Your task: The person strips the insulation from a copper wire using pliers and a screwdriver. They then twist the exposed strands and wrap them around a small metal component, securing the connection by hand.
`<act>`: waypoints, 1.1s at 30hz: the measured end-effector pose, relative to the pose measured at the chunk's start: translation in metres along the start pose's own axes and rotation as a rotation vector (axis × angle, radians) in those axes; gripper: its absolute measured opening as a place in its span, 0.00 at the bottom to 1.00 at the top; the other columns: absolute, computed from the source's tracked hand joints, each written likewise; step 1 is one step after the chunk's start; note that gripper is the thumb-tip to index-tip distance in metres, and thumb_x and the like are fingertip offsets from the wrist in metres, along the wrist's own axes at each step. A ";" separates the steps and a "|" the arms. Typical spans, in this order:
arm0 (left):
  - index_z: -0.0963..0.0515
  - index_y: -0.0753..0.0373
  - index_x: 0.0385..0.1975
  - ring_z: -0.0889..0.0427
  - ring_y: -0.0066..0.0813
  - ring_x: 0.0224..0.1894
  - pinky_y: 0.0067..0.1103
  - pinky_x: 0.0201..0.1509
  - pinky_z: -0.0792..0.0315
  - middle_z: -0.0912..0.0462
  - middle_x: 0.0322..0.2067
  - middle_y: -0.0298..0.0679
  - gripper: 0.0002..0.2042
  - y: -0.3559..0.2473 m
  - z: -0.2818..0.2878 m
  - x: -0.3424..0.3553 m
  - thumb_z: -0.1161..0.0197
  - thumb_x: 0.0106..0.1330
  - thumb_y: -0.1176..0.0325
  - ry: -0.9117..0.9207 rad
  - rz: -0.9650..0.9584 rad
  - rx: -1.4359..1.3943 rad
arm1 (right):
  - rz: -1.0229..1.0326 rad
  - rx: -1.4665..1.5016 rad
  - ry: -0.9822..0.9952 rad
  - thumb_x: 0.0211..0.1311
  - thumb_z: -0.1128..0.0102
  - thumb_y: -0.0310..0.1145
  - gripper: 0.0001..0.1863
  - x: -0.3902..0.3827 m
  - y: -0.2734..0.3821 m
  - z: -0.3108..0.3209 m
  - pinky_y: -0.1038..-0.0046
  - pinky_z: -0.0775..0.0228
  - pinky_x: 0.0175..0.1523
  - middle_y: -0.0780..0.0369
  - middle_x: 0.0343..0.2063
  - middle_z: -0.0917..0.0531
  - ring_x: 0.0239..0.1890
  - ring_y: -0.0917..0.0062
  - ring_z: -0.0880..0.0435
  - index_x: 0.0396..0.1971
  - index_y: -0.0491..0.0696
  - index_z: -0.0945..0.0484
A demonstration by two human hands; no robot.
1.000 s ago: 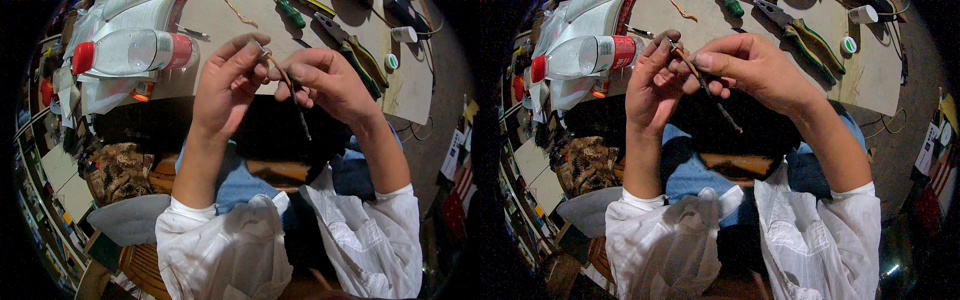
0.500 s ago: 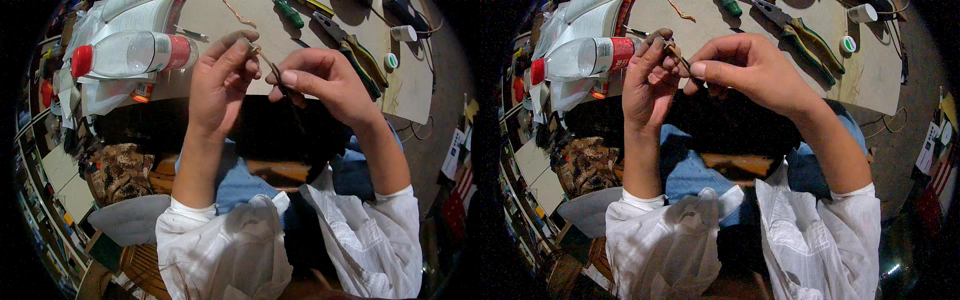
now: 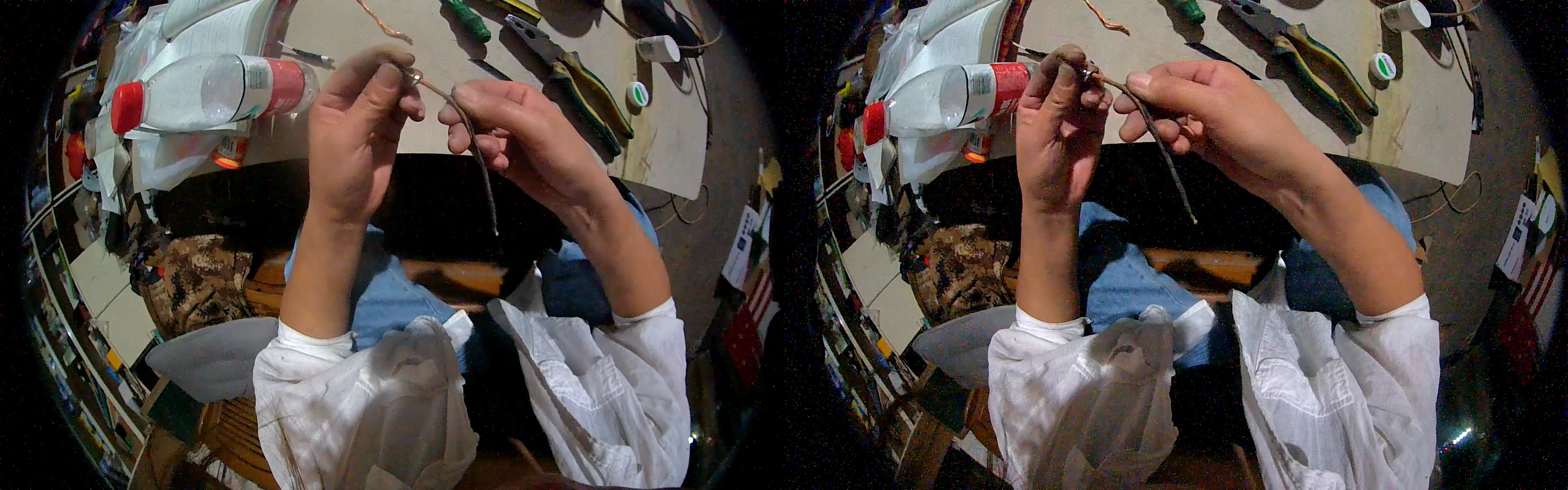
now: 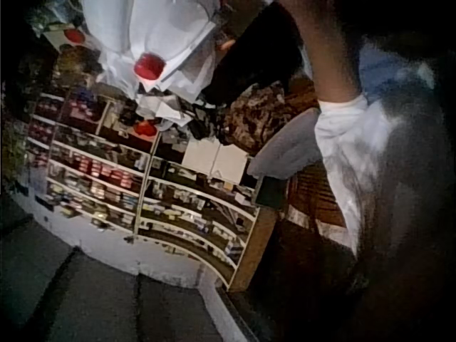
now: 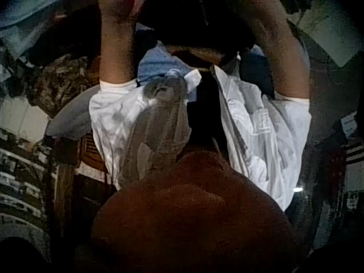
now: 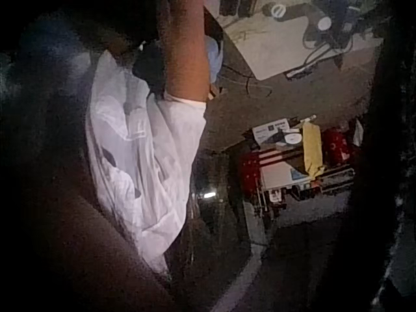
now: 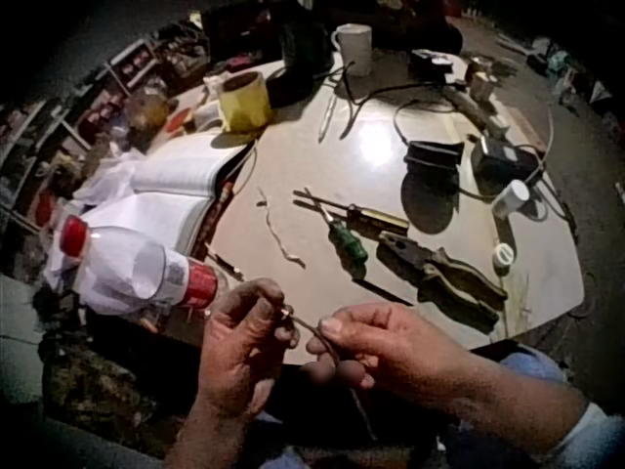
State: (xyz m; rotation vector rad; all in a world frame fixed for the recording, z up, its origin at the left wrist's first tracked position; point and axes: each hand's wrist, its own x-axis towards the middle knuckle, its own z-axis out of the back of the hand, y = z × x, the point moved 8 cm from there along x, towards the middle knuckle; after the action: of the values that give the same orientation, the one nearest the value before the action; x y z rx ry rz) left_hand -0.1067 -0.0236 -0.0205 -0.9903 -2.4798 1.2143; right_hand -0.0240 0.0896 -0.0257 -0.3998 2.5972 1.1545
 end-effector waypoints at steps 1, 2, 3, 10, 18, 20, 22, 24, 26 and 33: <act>0.19 0.66 0.50 0.18 0.24 0.38 0.22 0.45 0.22 0.16 0.40 0.39 0.11 -0.002 -0.001 0.000 0.35 0.72 0.69 0.002 -0.026 0.018 | -0.009 -0.003 -0.022 0.74 0.42 0.42 0.15 0.000 0.000 0.000 0.90 0.36 0.26 0.65 0.27 0.14 0.21 0.94 0.27 0.37 0.44 0.17; 0.19 0.67 0.49 0.18 0.24 0.38 0.23 0.45 0.22 0.16 0.39 0.39 0.11 -0.005 -0.003 0.000 0.36 0.72 0.69 0.011 -0.054 0.051 | -0.016 -0.010 -0.030 0.74 0.42 0.42 0.16 -0.001 0.001 -0.001 0.90 0.37 0.26 0.66 0.27 0.14 0.21 0.95 0.28 0.36 0.44 0.17; 0.19 0.67 0.49 0.18 0.25 0.38 0.23 0.45 0.22 0.16 0.39 0.39 0.11 -0.008 -0.006 0.000 0.36 0.72 0.69 0.020 -0.083 0.084 | -0.024 -0.017 -0.039 0.74 0.42 0.42 0.16 -0.003 0.001 -0.002 0.90 0.38 0.26 0.66 0.26 0.14 0.21 0.95 0.28 0.36 0.44 0.17; 0.19 0.69 0.43 0.18 0.25 0.37 0.23 0.43 0.21 0.17 0.37 0.41 0.08 -0.032 -0.038 -0.004 0.39 0.74 0.70 0.349 -0.393 0.315 | -0.108 -0.065 -0.180 0.71 0.39 0.42 0.15 -0.004 -0.013 0.016 0.85 0.41 0.25 0.68 0.23 0.14 0.21 0.92 0.29 0.32 0.45 0.15; 0.20 0.72 0.48 0.12 0.32 0.39 0.22 0.48 0.17 0.15 0.39 0.43 0.11 0.007 0.039 0.009 0.37 0.72 0.70 -0.330 0.143 0.410 | 0.561 -1.068 -0.490 0.67 0.36 0.34 0.10 -0.013 0.048 0.046 0.71 0.26 0.36 0.60 0.30 0.14 0.29 0.75 0.18 0.35 0.41 0.19; 0.22 0.73 0.47 0.11 0.36 0.43 0.24 0.49 0.16 0.15 0.40 0.46 0.11 0.005 0.041 0.011 0.38 0.72 0.72 -0.354 0.109 0.436 | 0.493 -1.299 -0.552 0.65 0.32 0.30 0.08 -0.012 0.049 0.050 0.73 0.25 0.39 0.64 0.32 0.13 0.31 0.79 0.18 0.41 0.45 0.17; 0.22 0.73 0.46 0.11 0.36 0.42 0.24 0.48 0.16 0.14 0.39 0.48 0.11 0.002 0.044 0.013 0.38 0.72 0.72 -0.392 0.072 0.467 | 0.537 -1.476 -0.578 0.60 0.31 0.28 0.09 -0.011 0.049 0.049 0.71 0.25 0.39 0.60 0.34 0.16 0.32 0.70 0.18 0.40 0.46 0.19; 0.24 0.73 0.47 0.11 0.38 0.43 0.24 0.48 0.16 0.15 0.42 0.50 0.11 0.004 0.046 0.016 0.39 0.72 0.72 -0.371 0.065 0.496 | 0.484 -1.583 -0.605 0.59 0.32 0.27 0.09 -0.008 0.048 0.049 0.69 0.25 0.40 0.59 0.35 0.18 0.33 0.65 0.18 0.40 0.47 0.19; 0.26 0.73 0.47 0.11 0.39 0.44 0.24 0.49 0.16 0.15 0.42 0.51 0.11 0.004 0.048 0.016 0.40 0.72 0.73 -0.382 0.067 0.490 | 0.505 -1.586 -0.577 0.59 0.32 0.27 0.09 -0.005 0.045 0.050 0.65 0.25 0.41 0.58 0.36 0.20 0.35 0.60 0.18 0.39 0.46 0.21; 0.29 0.69 0.49 0.11 0.37 0.42 0.24 0.42 0.16 0.14 0.40 0.52 0.11 0.007 0.057 0.012 0.41 0.72 0.72 -0.483 0.140 0.415 | 0.468 -1.825 -0.562 0.64 0.43 0.27 0.08 0.001 0.036 0.048 0.55 0.26 0.45 0.52 0.39 0.21 0.43 0.51 0.19 0.41 0.44 0.28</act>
State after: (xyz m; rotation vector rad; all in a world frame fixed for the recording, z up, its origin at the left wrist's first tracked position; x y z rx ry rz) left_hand -0.1383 -0.0479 -0.0638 -0.8407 -2.3354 2.1197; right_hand -0.0320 0.1486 -0.0322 0.2691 0.5439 2.8723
